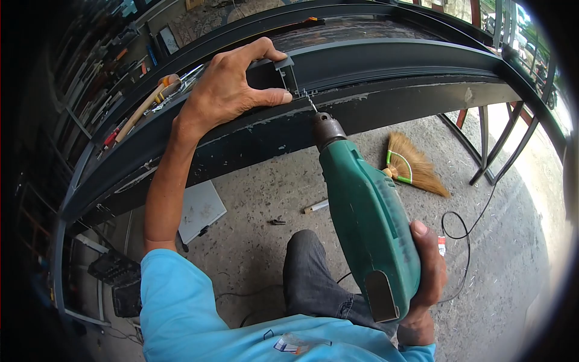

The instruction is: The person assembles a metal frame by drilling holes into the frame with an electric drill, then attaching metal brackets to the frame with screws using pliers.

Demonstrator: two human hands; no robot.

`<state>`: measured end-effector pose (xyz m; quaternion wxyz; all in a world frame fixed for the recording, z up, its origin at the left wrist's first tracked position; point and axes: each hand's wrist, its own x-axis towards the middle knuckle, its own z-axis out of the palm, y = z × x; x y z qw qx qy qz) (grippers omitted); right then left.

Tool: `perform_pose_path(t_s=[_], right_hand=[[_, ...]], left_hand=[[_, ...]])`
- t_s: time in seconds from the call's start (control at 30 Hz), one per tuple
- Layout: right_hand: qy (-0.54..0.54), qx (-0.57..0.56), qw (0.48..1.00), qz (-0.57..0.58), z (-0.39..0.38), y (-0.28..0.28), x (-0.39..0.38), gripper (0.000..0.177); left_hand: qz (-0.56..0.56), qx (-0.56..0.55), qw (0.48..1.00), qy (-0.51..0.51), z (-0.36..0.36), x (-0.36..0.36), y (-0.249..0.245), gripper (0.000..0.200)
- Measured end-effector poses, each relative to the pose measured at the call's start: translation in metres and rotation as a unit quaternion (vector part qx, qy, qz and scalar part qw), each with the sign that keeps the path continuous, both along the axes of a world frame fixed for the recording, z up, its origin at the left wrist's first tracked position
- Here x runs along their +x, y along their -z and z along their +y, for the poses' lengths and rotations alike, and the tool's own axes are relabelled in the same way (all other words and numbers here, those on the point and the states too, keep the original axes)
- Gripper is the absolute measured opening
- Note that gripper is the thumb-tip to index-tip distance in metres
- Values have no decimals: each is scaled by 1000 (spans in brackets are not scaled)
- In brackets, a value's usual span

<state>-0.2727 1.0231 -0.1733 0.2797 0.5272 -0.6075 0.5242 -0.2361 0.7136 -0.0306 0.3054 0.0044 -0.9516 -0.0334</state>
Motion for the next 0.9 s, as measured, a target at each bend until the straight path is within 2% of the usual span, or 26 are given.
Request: perform_pose_path(t_s=[0.13, 0.4, 0.63, 0.7, 0.8, 0.9], right_hand=[[-9, 1, 1000, -6, 3, 5, 0, 74], [-9, -16, 1000, 1, -4, 4, 0, 74], [-13, -31, 999, -7, -6, 9, 0, 73], [-24, -33, 999, -14, -5, 9, -1, 73], [-25, -7, 1000, -2, -4, 7, -3, 75], [-37, 9, 999, -24, -4, 6, 2, 77]], left_hand=[[-2, -12, 1000, -26, -2, -1, 2, 58], [17, -40, 999, 0, -4, -2, 3, 61], [-4, -24, 999, -32, -3, -1, 1, 61], [7, -36, 999, -1, -4, -1, 1, 61], [-6, -9, 1000, -9, -2, -1, 0, 60], [1, -36, 999, -9, -1, -1, 0, 59]])
